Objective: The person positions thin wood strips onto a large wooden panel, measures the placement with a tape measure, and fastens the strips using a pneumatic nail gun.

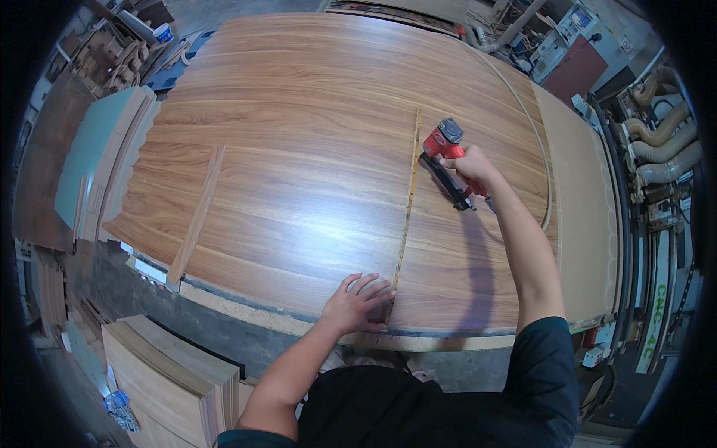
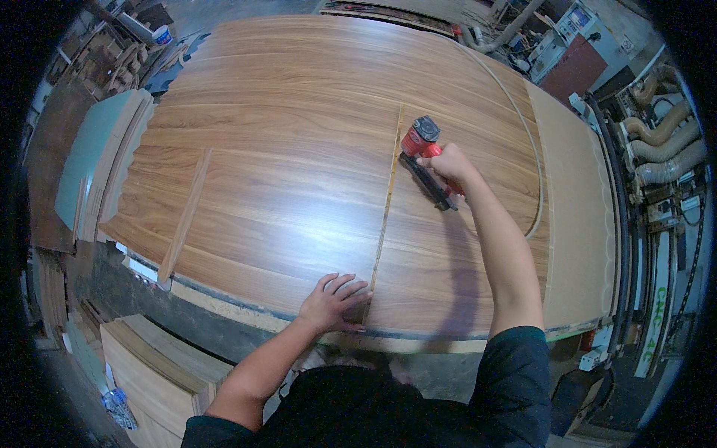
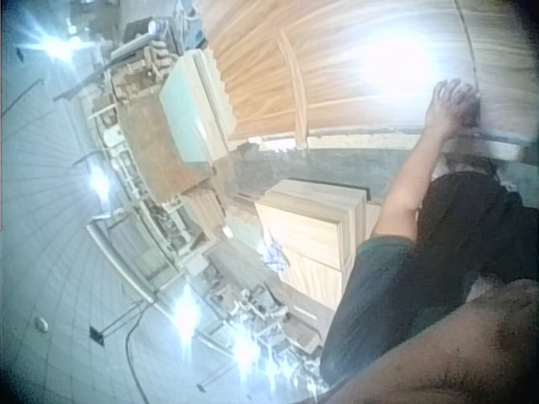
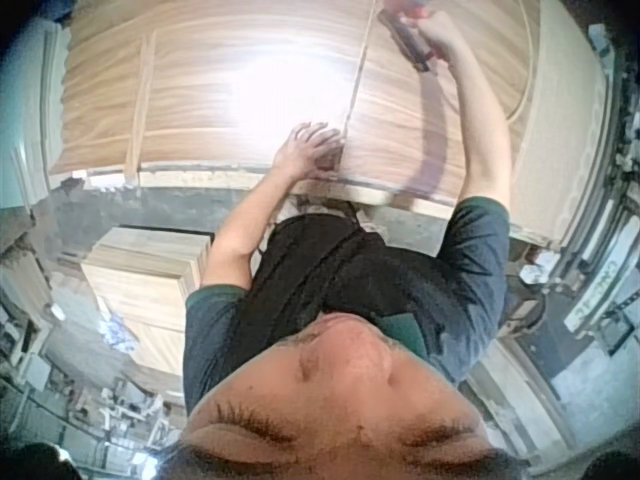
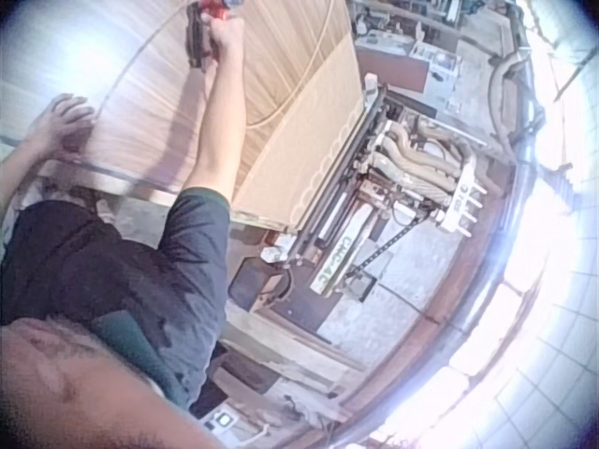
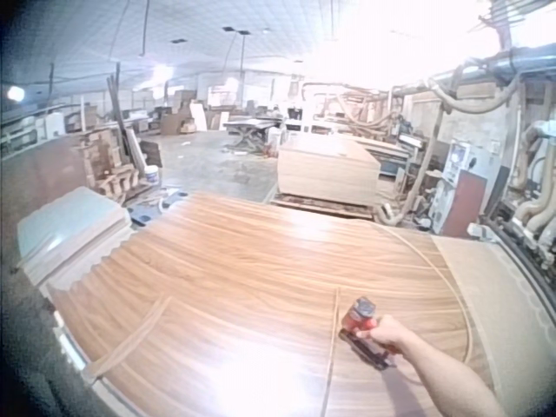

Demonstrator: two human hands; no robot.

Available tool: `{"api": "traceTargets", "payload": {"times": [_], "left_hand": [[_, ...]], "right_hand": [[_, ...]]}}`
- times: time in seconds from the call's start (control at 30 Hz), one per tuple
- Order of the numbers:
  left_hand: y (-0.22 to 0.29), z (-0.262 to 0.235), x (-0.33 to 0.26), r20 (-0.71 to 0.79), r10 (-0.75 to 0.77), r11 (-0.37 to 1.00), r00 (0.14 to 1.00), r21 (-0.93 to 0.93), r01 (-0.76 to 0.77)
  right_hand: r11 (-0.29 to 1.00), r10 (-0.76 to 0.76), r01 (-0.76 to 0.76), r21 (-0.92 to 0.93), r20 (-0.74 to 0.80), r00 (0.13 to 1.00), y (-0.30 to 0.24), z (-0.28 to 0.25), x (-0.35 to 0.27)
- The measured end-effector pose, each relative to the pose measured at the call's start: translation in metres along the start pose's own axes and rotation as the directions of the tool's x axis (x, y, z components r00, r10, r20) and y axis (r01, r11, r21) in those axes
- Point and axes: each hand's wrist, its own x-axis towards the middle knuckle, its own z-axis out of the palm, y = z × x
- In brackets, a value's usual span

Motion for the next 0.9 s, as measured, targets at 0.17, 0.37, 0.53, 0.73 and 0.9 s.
{"api": "traceTargets", "payload": {"times": [0.17,0.37,0.53,0.73,0.9], "left_hand": [[0.002,0.000,-0.001,-0.007,-0.004,1.000,1.000,0.015,0.004],[0.000,0.003,-0.001,0.011,0.004,1.000,1.000,0.018,-0.004],[-0.002,0.007,-0.001,0.031,-0.005,1.000,1.000,0.023,0.004],[0.000,0.002,0.001,0.103,-0.009,0.999,0.995,0.052,0.003],[-0.001,0.002,0.000,0.117,-0.013,0.999,0.993,0.046,0.007]], "right_hand": [[1.000,-0.005,0.005,-0.019,0.010,1.000,-0.003,0.002,0.004],[0.999,-0.036,0.036,-0.007,0.015,0.999,-0.003,0.001,0.003],[1.000,0.004,-0.004,0.005,0.033,0.999,-0.014,-0.001,-0.005],[0.999,-0.039,0.039,0.016,0.009,0.999,-0.008,0.000,-0.003],[0.999,-0.007,0.005,0.046,0.041,0.999,-0.013,-0.002,-0.003]]}}
